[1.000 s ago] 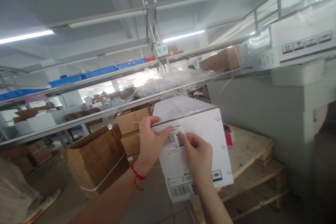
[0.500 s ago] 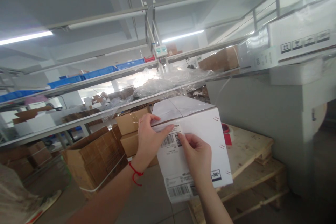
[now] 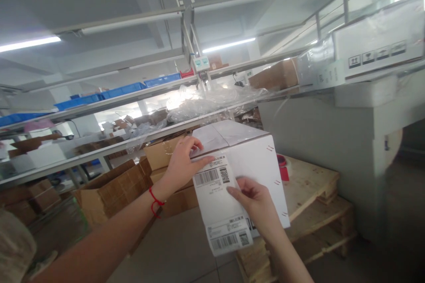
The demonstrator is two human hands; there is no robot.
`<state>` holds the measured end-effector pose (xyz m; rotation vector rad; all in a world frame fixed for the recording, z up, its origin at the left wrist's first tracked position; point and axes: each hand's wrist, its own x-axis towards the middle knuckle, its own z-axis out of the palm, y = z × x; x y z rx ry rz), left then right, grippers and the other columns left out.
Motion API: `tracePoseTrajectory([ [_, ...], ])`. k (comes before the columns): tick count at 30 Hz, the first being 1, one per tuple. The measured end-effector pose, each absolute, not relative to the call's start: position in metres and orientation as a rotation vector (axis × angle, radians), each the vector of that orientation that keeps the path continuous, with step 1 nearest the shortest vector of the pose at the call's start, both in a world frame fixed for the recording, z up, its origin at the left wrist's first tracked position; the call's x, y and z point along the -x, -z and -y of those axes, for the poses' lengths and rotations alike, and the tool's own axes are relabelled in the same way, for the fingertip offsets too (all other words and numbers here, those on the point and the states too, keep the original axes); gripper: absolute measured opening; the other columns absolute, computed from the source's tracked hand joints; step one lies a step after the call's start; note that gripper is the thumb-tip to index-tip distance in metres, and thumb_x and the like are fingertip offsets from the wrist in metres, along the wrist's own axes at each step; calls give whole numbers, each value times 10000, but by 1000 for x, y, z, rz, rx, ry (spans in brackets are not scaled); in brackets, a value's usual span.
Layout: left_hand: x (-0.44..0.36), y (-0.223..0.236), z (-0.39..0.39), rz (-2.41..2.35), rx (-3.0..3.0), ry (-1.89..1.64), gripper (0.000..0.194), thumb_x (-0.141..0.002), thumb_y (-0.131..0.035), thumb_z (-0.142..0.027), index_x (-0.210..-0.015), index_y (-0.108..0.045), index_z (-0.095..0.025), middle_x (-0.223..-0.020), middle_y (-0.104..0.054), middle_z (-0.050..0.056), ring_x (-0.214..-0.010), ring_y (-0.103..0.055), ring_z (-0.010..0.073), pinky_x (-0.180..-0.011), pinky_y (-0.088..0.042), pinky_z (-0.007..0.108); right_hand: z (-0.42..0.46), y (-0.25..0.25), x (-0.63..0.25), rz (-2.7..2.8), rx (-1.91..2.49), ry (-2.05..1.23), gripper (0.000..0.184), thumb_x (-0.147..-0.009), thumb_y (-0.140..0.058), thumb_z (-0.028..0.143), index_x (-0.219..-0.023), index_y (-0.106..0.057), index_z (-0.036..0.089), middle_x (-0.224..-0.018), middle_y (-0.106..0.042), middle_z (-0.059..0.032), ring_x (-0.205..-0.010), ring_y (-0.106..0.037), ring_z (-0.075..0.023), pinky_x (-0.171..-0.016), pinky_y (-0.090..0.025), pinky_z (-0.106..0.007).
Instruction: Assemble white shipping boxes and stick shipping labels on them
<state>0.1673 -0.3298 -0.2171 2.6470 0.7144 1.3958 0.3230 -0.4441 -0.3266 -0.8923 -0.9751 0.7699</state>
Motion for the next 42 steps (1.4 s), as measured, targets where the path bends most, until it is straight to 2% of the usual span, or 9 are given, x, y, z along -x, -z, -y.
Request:
tracePoseTrajectory([
  [5,-144,224,321,-385,-2902,-1490,183,-907,-642,-313,-1061,-618,-216,-1089,-687,63,-1041,-637,223,-942,-511,418,442,345,-338,1091,990,-774,420,-625,-827,526,-634,-591,178,-622,-641,5,-602,-545,-145,-583,-396,-274],
  [10,-121,225,317,347,-3543,-1288,538,-943,-453,-70,-1456,-416,-227,-1403,-617,88,-1418,-449,199,-1217,-298,423,444,376,-353,1115,1084,-798,339,-615,-829,424,-633,-602,173,-603,-608,31,-584,-507,-122,-575,-364,-264],
  [13,-121,218,317,326,-3749,-800,586,-994,-478,-273,-1545,-288,-217,-1510,-513,98,-1476,-358,208,-1247,-235,399,451,379,-353,1108,1067,-851,300,-593,-846,388,-667,-647,176,-677,-684,9,-649,-586,-149,-633,-435,-276],
  [17,-131,207,319,398,-3703,-501,935,-889,-561,-621,-1590,-135,-174,-1589,-374,153,-1500,-307,246,-1260,-208,389,456,372,-345,1148,997,-905,353,-607,-844,409,-868,-748,190,-885,-778,-38,-840,-692,-229,-825,-522,-371],
  [21,-138,201,316,585,-3638,-416,1076,-830,-616,-659,-1596,-51,-156,-1618,-306,164,-1518,-259,258,-1276,-174,385,453,380,-342,1198,1091,-859,312,-637,-803,444,-786,-786,171,-769,-758,-30,-741,-672,-227,-745,-507,-360],
  [31,-143,224,311,640,-3684,-197,1151,-789,-786,-362,-1593,13,-163,-1642,-255,118,-1532,-217,222,-1292,-136,353,462,420,-350,1215,1374,-846,137,-601,-679,280,-600,-734,154,-522,-488,47,-529,-368,-96,-566,-266,-254],
  [35,-146,236,308,612,-3686,-109,1219,-735,-827,-306,-1590,30,-159,-1658,-192,110,-1542,-175,227,-1299,-115,362,470,413,-346,1206,1364,-906,102,-560,-710,263,-563,-703,161,-516,-503,46,-535,-385,-103,-553,-291,-247],
  [39,-149,244,304,740,-3618,-184,989,-868,-649,-229,-1588,21,-133,-1643,-244,116,-1531,-202,199,-1286,-199,357,468,405,-339,1277,1151,-944,302,-589,-772,329,-857,-758,191,-788,-678,8,-740,-554,-160,-724,-435,-284],
  [42,-151,248,306,784,-3586,-206,761,-941,-472,-157,-1585,-70,-104,-1628,-285,128,-1524,-222,189,-1280,-215,357,462,414,-341,1322,1318,-844,201,-648,-701,372,-646,-695,171,-609,-567,36,-599,-459,-121,-611,-367,-263],
])
